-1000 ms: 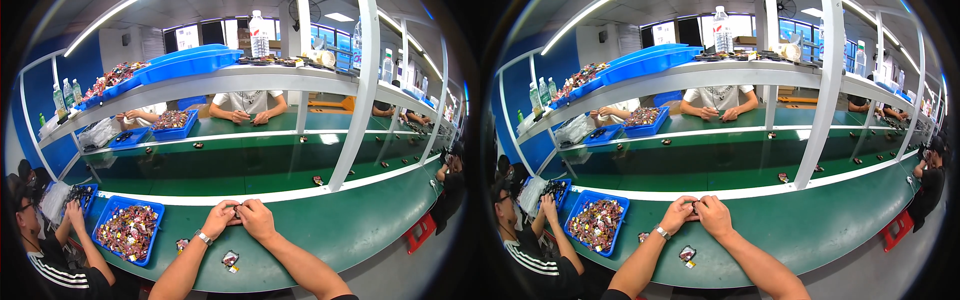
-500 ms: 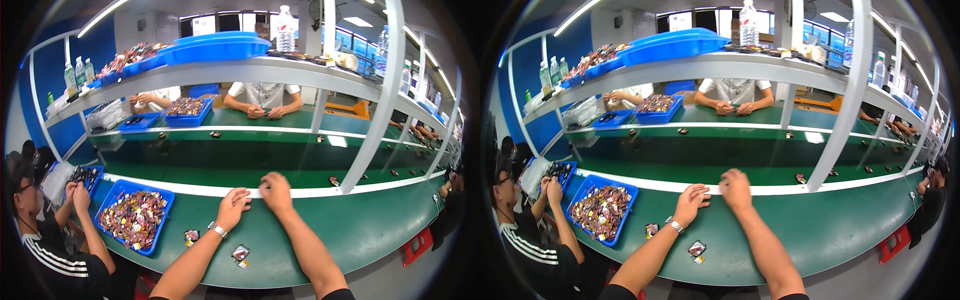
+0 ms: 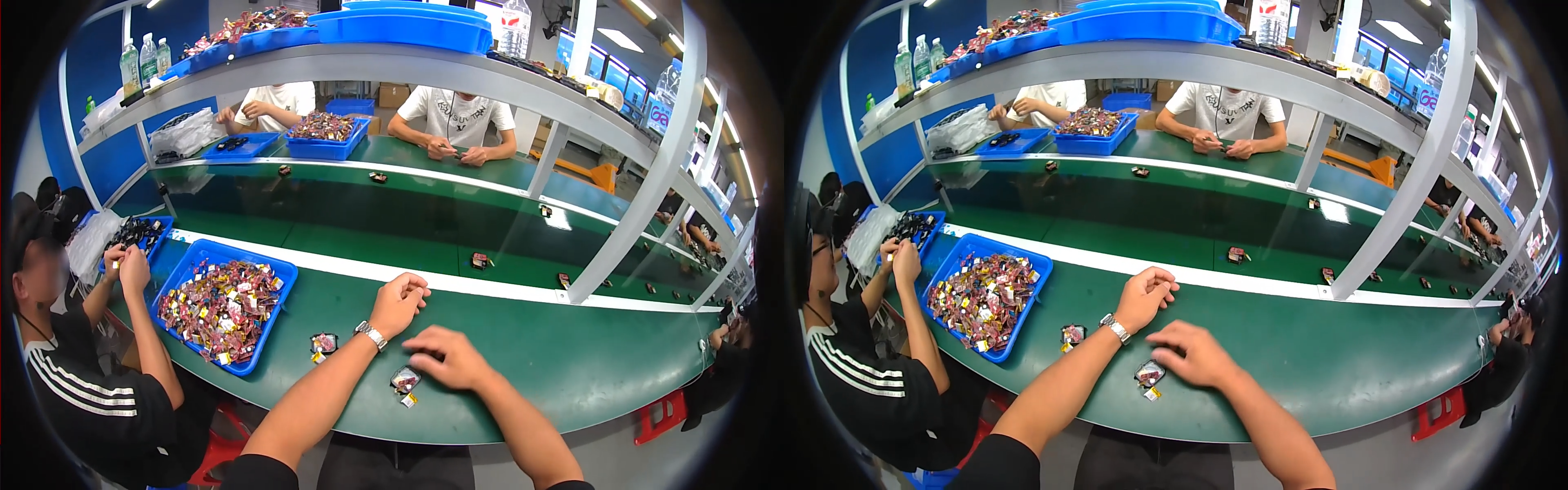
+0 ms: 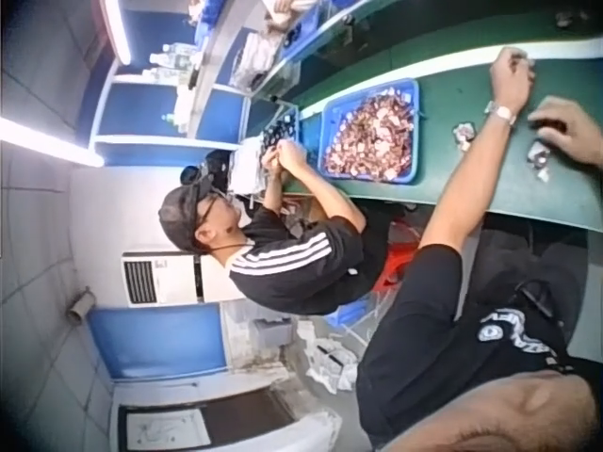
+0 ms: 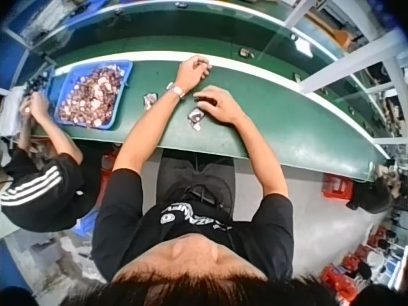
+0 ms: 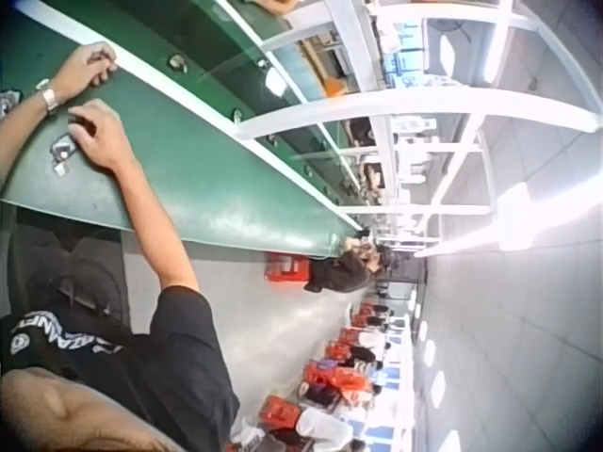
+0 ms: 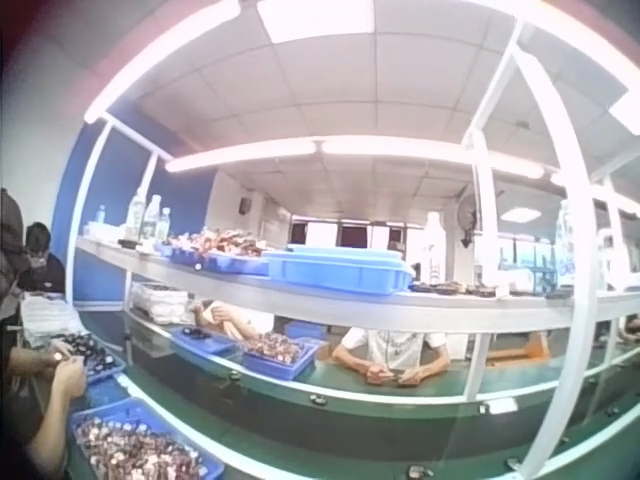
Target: The person is sorting and arranging small packaged electronic components or stickers on a workbench.
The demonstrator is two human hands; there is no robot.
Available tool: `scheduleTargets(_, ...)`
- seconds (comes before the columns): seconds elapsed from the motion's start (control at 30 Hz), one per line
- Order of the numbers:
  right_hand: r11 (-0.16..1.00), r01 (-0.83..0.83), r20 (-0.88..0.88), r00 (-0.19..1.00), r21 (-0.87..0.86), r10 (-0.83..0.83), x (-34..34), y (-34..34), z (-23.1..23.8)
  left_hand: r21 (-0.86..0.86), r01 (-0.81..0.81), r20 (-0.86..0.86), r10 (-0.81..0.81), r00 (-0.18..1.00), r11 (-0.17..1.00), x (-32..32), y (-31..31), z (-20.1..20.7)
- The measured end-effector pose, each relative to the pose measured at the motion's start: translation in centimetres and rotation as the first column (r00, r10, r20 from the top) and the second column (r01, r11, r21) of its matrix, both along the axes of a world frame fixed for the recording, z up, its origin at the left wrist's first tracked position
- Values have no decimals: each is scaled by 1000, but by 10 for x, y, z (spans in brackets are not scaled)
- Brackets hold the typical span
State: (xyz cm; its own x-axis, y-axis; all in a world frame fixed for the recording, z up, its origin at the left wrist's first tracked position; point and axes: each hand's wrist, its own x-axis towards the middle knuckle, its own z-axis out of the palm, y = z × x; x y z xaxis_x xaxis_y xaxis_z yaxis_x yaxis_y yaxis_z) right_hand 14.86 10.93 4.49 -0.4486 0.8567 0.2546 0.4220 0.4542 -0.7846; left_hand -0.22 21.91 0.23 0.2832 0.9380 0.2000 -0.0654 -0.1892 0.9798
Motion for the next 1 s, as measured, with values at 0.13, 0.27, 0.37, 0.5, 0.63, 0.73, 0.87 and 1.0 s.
scheduleTargets(0.13, 985, -118, 192, 977, 126, 92, -1, -6, 0, 1, 18, -20, -18, 1000, 1000, 5, 0, 1)
scheduleTargets(0.27, 983, -69, 45, 996, -170, 78, 20, 24, 1, -53, 90, 60, -86, 994, 995, 1, -1, 3)
scheduleTargets(0.37, 966, 168, -19, 984, -197, -175, 40, 47, 11, -78, 158, 71, -152, 986, 984, -5, -1, 2)
scheduleTargets(0.5, 971, 238, -83, 969, 32, -235, 55, 60, -10, -186, 342, 24, -344, 939, 921, 0, -9, 10)
scheduleTargets(0.63, 960, 241, -60, 970, 141, -235, 40, 55, -3, -176, 404, -65, -420, 905, 898, -10, -6, 14)
scheduleTargets(0.73, 955, 266, -96, 962, 135, -254, 46, 52, 0, -194, 435, -40, -450, 892, 879, -5, -9, 22)
scheduleTargets(0.87, 918, 167, 2, 984, 360, -180, 57, 48, 1, -266, 414, 81, -407, 910, 871, -5, -10, 24)
scheduleTargets(1.0, 938, 158, 150, 966, 307, -212, 55, 39, 5, -282, 422, 142, -397, 907, 862, -1, -11, 20)
